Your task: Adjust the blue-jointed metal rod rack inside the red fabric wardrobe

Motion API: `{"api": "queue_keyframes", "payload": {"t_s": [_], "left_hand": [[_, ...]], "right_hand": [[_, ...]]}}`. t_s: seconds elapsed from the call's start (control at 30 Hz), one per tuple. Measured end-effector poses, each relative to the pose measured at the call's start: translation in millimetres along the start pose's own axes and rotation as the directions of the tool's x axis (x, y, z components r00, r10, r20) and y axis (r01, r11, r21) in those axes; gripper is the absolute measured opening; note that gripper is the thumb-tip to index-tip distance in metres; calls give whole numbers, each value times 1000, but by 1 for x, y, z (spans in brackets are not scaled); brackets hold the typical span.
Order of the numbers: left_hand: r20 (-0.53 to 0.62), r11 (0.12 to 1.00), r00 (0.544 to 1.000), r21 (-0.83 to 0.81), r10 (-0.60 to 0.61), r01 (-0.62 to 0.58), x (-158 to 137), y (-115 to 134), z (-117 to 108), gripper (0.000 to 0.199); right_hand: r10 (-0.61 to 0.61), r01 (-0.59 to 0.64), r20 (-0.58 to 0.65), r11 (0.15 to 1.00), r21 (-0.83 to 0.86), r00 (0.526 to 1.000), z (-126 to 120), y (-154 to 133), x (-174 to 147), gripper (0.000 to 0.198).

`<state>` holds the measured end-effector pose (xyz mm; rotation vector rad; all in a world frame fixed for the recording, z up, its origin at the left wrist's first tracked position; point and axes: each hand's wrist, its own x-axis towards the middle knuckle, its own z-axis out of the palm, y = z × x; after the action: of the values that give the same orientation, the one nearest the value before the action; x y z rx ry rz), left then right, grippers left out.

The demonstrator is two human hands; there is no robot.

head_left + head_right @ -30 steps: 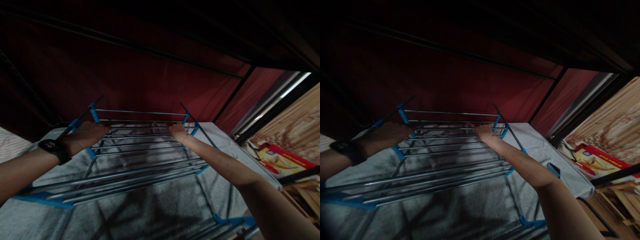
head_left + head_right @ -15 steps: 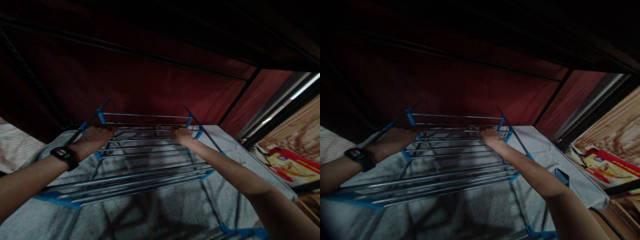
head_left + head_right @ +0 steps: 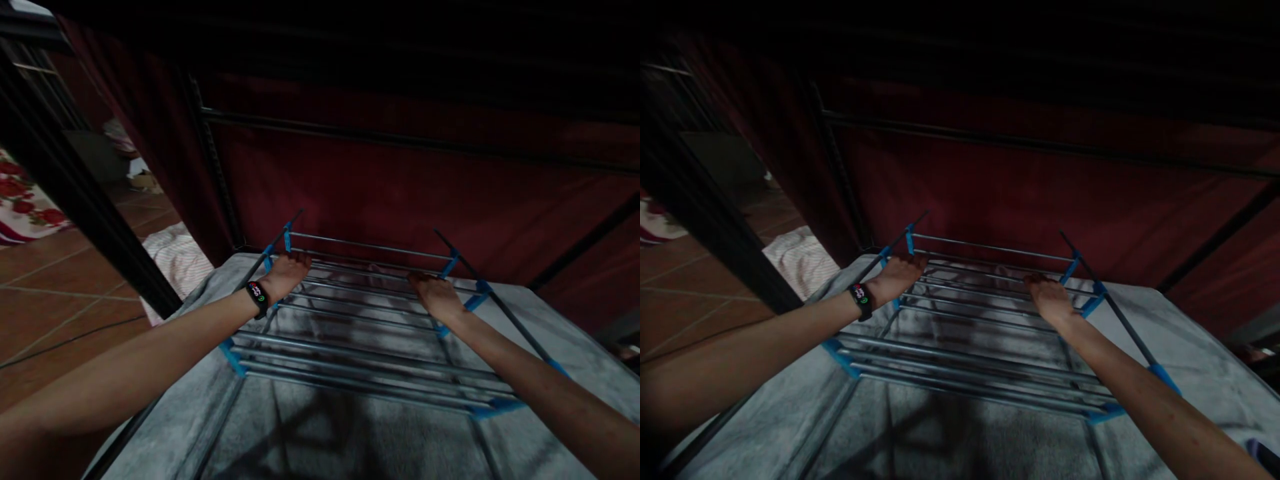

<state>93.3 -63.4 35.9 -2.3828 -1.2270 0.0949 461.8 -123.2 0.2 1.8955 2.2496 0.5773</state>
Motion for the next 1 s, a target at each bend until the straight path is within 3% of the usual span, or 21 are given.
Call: {"api": "queue_keyframes", "payload": {"t_s": [0.53, 1.0], "left_hand": [[14, 1000, 1000, 24, 16, -16, -1, 1, 9, 46], [71, 996, 997, -76, 43, -37, -2, -15, 1, 44]], "right_hand": [[-5, 6, -96, 1000, 7, 995, 8, 1, -3, 32], [51, -51, -1, 999, 14, 999, -9, -6, -5, 35]]}}
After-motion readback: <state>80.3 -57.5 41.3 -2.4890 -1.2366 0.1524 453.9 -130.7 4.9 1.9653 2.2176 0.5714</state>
